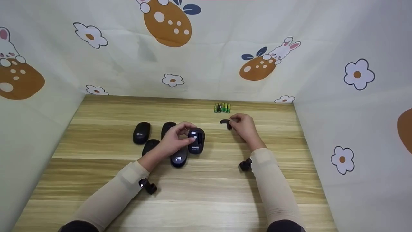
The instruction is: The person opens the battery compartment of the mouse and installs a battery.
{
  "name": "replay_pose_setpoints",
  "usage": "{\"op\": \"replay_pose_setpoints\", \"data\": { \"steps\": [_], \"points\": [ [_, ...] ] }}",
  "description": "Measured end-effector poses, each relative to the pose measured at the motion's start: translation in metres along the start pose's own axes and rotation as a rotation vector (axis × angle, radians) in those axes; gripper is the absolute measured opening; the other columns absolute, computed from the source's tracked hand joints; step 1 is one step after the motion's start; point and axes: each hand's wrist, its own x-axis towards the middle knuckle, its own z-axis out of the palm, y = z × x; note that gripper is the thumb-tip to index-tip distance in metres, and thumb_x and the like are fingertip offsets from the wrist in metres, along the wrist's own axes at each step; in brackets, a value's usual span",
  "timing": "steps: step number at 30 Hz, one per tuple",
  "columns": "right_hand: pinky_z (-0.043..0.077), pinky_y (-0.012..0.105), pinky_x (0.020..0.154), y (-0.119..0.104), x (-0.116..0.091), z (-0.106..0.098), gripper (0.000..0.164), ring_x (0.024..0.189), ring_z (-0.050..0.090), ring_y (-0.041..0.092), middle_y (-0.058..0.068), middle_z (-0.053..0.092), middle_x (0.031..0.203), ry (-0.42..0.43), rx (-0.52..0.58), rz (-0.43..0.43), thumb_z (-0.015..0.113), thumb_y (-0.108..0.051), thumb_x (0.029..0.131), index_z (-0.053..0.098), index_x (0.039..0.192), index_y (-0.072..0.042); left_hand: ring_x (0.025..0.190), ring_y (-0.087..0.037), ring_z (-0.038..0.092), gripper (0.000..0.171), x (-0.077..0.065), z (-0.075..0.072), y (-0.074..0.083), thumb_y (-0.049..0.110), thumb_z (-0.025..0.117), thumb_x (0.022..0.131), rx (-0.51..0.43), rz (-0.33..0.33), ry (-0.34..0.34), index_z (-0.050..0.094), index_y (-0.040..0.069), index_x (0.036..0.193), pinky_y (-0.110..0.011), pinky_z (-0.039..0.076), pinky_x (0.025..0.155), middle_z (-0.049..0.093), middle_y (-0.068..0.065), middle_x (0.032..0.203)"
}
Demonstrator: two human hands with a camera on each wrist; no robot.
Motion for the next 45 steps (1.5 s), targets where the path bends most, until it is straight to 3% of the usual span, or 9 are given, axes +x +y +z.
{"op": "replay_pose_setpoints", "data": {
  "steps": [4,11,15,24,29,33,40,45],
  "points": [
    [0.056,0.018,0.064,0.001,0.007,-0.002,0.025,0.075,0.066,0.011,0.014,0.075,0.097,0.028,0.044,0.001,0.076,-0.008,0.103,0.075,0.122,0.008,0.099,-0.021,0.072,0.043,0.001,-0.001,-0.001,0.005,0.084,0.095,0.000,0.004,0.007,0.070,0.006,0.135,-0.035,0.062,0.090,0.075,-0.007,0.114],
    [0.051,0.017,0.078,0.000,0.020,-0.007,0.035,0.096,0.063,0.019,0.017,0.070,0.110,0.048,0.012,-0.004,0.076,-0.010,0.104,0.070,0.132,0.009,0.101,-0.021,0.071,0.042,0.002,-0.002,0.000,0.006,0.084,0.096,-0.002,0.006,0.008,0.070,0.006,0.135,-0.033,0.063,0.087,0.074,-0.005,0.115],
    [0.052,0.018,0.079,-0.002,0.027,-0.006,0.039,0.098,0.064,0.022,0.017,0.070,0.113,0.041,-0.002,0.000,0.075,-0.011,0.104,0.068,0.138,0.007,0.102,-0.021,0.071,0.042,0.001,-0.002,0.001,0.006,0.085,0.095,-0.005,-0.004,0.005,0.070,0.007,0.134,-0.034,0.063,0.089,0.074,-0.005,0.115],
    [0.054,0.030,0.077,-0.014,0.045,-0.009,0.056,0.099,0.062,0.025,0.017,0.064,0.121,-0.102,-0.079,0.001,0.071,-0.012,0.105,0.054,0.157,0.000,0.102,-0.021,0.070,0.043,0.001,-0.003,0.001,0.007,0.086,0.094,0.009,-0.010,0.017,0.071,0.009,0.134,-0.035,0.063,0.090,0.074,-0.004,0.118],
    [0.051,0.035,0.079,-0.018,0.053,-0.010,0.061,0.101,0.059,0.029,0.020,0.060,0.124,-0.157,-0.106,-0.011,0.071,-0.007,0.103,0.050,0.159,0.001,0.103,-0.022,0.071,0.044,0.001,-0.003,0.002,0.009,0.087,0.094,0.025,-0.013,0.017,0.071,0.011,0.135,-0.036,0.061,0.090,0.075,-0.004,0.117],
    [0.050,0.032,0.081,-0.018,0.056,-0.010,0.062,0.103,0.057,0.027,0.021,0.059,0.125,-0.173,-0.121,-0.011,0.072,-0.004,0.102,0.050,0.159,0.003,0.104,-0.022,0.071,0.044,0.001,-0.004,0.003,0.010,0.087,0.095,0.033,-0.011,0.011,0.071,0.011,0.135,-0.037,0.061,0.092,0.076,-0.003,0.118],
    [0.046,0.031,0.072,-0.018,0.058,-0.012,0.060,0.086,0.050,0.022,0.016,0.056,0.115,-0.213,-0.091,-0.023,0.070,0.000,0.104,0.051,0.160,0.002,0.103,-0.022,0.071,0.043,0.001,-0.006,0.001,0.010,0.086,0.096,0.033,0.016,0.004,0.070,0.008,0.136,-0.035,0.059,0.092,0.075,-0.005,0.118],
    [0.042,0.035,0.076,-0.018,0.062,-0.013,0.060,0.083,0.045,0.022,0.012,0.051,0.104,-0.232,-0.111,-0.044,0.069,0.001,0.103,0.052,0.160,0.003,0.103,-0.022,0.071,0.043,0.001,-0.006,0.000,0.010,0.086,0.096,0.023,0.023,-0.001,0.070,0.007,0.136,-0.035,0.059,0.091,0.075,-0.004,0.118]
  ]
}}
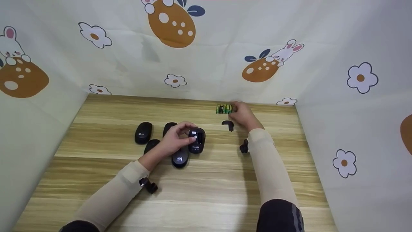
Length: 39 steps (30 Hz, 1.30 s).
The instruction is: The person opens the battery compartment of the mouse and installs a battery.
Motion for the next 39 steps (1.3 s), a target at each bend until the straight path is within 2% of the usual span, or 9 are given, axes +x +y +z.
{"op": "replay_pose_setpoints", "data": {
  "steps": [5,10,16,21,31,39],
  "points": [
    [0.041,0.039,0.080,0.000,0.003,-0.001,0.058,0.086,0.047,0.024,0.011,0.052,0.100,0.000,-0.070,-0.003,0.069,-0.004,0.103,0.054,0.159,0.003,0.103,-0.023,0.071,0.044,0.001,0.000,0.001,0.009,0.086,0.095,0.000,-0.006,0.002,0.070,0.008,0.136,-0.037,0.060,0.092,0.075,-0.005,0.119],
    [0.043,0.040,0.084,0.001,0.004,0.000,0.058,0.094,0.051,0.026,0.013,0.058,0.111,0.002,-0.069,0.029,0.069,-0.008,0.105,0.053,0.159,0.002,0.105,-0.024,0.070,0.043,0.002,-0.001,0.004,0.008,0.086,0.095,-0.004,-0.026,0.017,0.071,0.010,0.136,-0.038,0.061,0.095,0.074,-0.005,0.118],
    [0.047,0.036,0.088,0.002,-0.001,0.001,0.052,0.102,0.055,0.027,0.021,0.061,0.123,0.012,0.010,0.043,0.071,-0.006,0.105,0.052,0.152,0.004,0.106,-0.024,0.070,0.045,0.001,-0.002,0.005,0.007,0.086,0.094,-0.018,-0.042,0.022,0.071,0.010,0.136,-0.038,0.062,0.095,0.074,-0.005,0.118],
    [0.050,0.028,0.083,0.001,-0.009,0.001,0.053,0.103,0.059,0.027,0.027,0.059,0.126,0.054,0.153,0.038,0.076,0.001,0.101,0.047,0.146,0.004,0.105,-0.023,0.071,0.044,0.001,-0.001,0.004,0.007,0.086,0.095,-0.004,-0.024,0.012,0.071,0.009,0.136,-0.037,0.060,0.093,0.074,-0.004,0.118],
    [0.054,0.025,0.077,0.012,-0.017,0.008,0.047,0.095,0.065,0.022,0.020,0.066,0.112,0.204,0.242,0.020,0.080,0.002,0.098,0.049,0.134,0.005,0.104,-0.022,0.071,0.044,0.002,-0.003,0.003,0.011,0.085,0.096,0.007,-0.020,0.011,0.070,0.009,0.138,-0.042,0.058,0.095,0.075,-0.003,0.118],
    [0.057,0.022,0.079,0.005,-0.026,0.013,0.038,0.098,0.066,0.020,0.020,0.066,0.112,0.289,0.312,-0.046,0.073,0.006,0.102,0.054,0.134,0.012,0.104,-0.022,0.071,0.045,0.003,-0.003,0.004,0.012,0.086,0.095,0.011,-0.036,0.019,0.071,0.010,0.138,-0.036,0.059,0.091,0.075,-0.003,0.118]
  ]
}}
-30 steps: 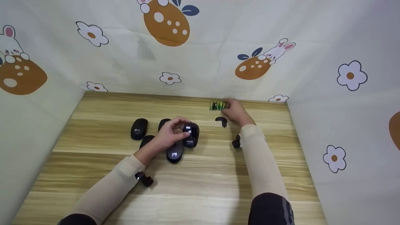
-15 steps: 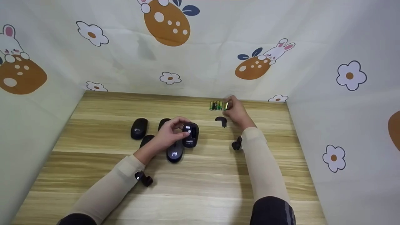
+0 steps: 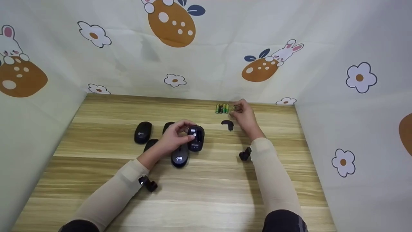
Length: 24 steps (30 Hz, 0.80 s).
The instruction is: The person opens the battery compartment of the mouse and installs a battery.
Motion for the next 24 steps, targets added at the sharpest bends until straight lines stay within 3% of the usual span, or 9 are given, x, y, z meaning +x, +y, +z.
{"op": "replay_pose_setpoints", "data": {
  "steps": [7,15,24],
  "points": [
    [0.059,0.026,0.078,-0.015,-0.013,0.008,0.036,0.098,0.066,0.022,0.020,0.065,0.112,0.003,0.116,-0.046,0.072,0.007,0.101,0.053,0.131,0.013,0.104,-0.022,0.070,0.045,-0.001,0.001,0.003,0.011,0.086,0.095,-0.011,-0.010,0.000,0.070,0.010,0.138,-0.035,0.060,0.089,0.075,-0.004,0.117],
    [0.056,0.022,0.076,-0.028,-0.025,0.016,0.025,0.091,0.065,0.016,0.016,0.070,0.105,0.038,0.130,-0.115,0.073,0.009,0.097,0.063,0.120,0.004,0.103,-0.021,0.071,0.044,0.001,0.000,0.002,0.010,0.086,0.096,-0.037,0.016,-0.003,0.071,0.009,0.137,-0.034,0.060,0.088,0.075,-0.004,0.116],
    [0.053,0.020,0.081,-0.045,-0.039,0.025,0.026,0.092,0.061,0.013,0.010,0.067,0.103,0.018,0.139,-0.134,0.070,0.014,0.098,0.062,0.122,0.009,0.101,-0.021,0.071,0.044,0.001,0.001,0.000,0.007,0.085,0.095,-0.077,0.016,0.003,0.070,0.005,0.137,-0.032,0.063,0.086,0.075,-0.005,0.116]
  ]
}}
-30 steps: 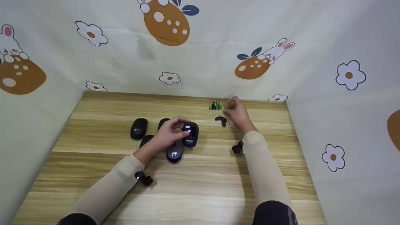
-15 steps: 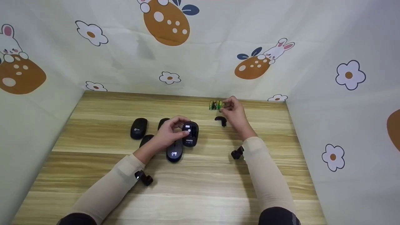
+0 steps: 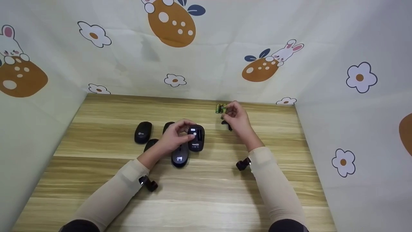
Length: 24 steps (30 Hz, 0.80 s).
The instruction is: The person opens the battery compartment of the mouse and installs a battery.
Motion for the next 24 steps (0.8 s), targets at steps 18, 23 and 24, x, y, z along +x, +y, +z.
{"op": "replay_pose_setpoints", "data": {
  "steps": [18,23,24],
  "points": [
    [0.050,0.021,0.059,-0.044,-0.032,0.018,0.020,0.081,0.065,0.014,0.013,0.072,0.095,-0.071,0.098,-0.057,0.077,0.011,0.096,0.067,0.114,0.011,0.104,-0.023,0.072,0.044,0.000,0.000,0.000,0.008,0.086,0.096,-0.008,-0.033,-0.003,0.070,0.008,0.137,-0.034,0.063,0.090,0.073,-0.006,0.122],
    [0.060,0.023,0.074,-0.053,-0.038,0.023,0.020,0.087,0.068,0.015,0.016,0.072,0.097,-0.097,0.103,-0.078,0.077,0.010,0.096,0.069,0.114,0.011,0.104,-0.023,0.073,0.044,-0.001,0.001,0.001,0.008,0.085,0.097,0.003,-0.018,-0.008,0.070,0.008,0.137,-0.034,0.062,0.088,0.072,-0.007,0.121],
    [0.061,0.024,0.077,-0.055,-0.039,0.024,0.020,0.088,0.069,0.016,0.017,0.072,0.098,-0.104,0.106,-0.082,0.077,0.010,0.096,0.070,0.114,0.011,0.104,-0.023,0.073,0.044,-0.001,0.001,0.001,0.008,0.085,0.097,0.005,-0.015,-0.010,0.069,0.007,0.137,-0.034,0.063,0.088,0.072,-0.007,0.121]
  ]
}}
